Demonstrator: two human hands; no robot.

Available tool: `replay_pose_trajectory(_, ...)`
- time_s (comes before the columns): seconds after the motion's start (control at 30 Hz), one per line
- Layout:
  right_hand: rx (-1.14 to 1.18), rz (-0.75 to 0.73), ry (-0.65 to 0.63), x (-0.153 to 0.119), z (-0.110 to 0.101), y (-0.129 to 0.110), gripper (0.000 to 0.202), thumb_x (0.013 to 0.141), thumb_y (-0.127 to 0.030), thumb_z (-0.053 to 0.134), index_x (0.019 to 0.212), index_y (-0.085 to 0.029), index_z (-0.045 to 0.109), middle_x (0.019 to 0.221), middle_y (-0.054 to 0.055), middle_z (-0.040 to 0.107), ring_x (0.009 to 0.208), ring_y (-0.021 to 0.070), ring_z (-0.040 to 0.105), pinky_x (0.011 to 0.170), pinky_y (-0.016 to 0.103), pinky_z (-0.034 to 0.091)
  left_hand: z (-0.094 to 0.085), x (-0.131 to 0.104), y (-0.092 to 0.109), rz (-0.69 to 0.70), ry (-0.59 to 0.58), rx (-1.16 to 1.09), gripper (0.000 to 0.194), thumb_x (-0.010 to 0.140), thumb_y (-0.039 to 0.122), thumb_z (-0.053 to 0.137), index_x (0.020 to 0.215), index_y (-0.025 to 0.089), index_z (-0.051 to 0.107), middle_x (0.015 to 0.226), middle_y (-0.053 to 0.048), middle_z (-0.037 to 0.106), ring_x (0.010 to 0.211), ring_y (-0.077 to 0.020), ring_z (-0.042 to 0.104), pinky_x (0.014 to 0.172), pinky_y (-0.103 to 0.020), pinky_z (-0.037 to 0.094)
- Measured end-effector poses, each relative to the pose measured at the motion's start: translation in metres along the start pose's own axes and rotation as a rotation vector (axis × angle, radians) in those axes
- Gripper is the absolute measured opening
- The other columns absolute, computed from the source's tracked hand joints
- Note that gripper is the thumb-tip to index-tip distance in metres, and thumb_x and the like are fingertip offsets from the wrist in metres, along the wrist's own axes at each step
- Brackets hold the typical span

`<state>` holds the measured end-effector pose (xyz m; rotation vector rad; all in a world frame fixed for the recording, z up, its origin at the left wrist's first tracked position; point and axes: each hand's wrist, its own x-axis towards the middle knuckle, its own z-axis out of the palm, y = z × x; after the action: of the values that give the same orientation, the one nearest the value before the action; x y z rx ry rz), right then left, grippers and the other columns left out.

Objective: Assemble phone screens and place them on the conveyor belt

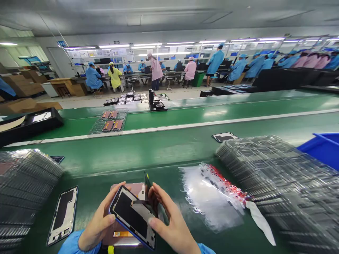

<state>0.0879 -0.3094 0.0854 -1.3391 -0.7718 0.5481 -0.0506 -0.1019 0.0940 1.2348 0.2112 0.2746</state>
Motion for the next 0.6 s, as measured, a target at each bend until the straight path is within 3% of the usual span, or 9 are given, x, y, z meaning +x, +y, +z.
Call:
replay_pose_trajectory(0.17, -0.289, -0.107, -0.105, -0.004, 0.002, -0.010, 0.061, 0.082, -0.038, 0.072, 0.139, -0.034, 0.051, 0.147, 0.009, 0.048, 0.136, 0.0303, 0.044, 0.111, 0.045, 0.039, 0.002, -0.001, 0.010, -0.004, -0.063, 0.058, 0.090, 0.066, 0.056, 0.077, 0.144, 0.025, 0.044, 0.146, -0.013, 0.047, 0.128, -0.0371, 0.050, 0.110, -0.046, 0.036)
replay_pose_trajectory(0.6, -0.387, -0.106, -0.182, -0.007, 0.001, -0.014, 0.062, 0.079, -0.031, 0.074, 0.138, -0.033, 0.053, 0.145, 0.011, 0.049, 0.134, 0.0303, 0.047, 0.109, 0.044, 0.042, 0.014, -0.003, 0.022, -0.024, -0.118, 0.051, 0.083, 0.069, 0.055, 0.077, 0.141, 0.030, 0.045, 0.141, -0.010, 0.055, 0.127, -0.0336, 0.051, 0.107, -0.041, 0.039)
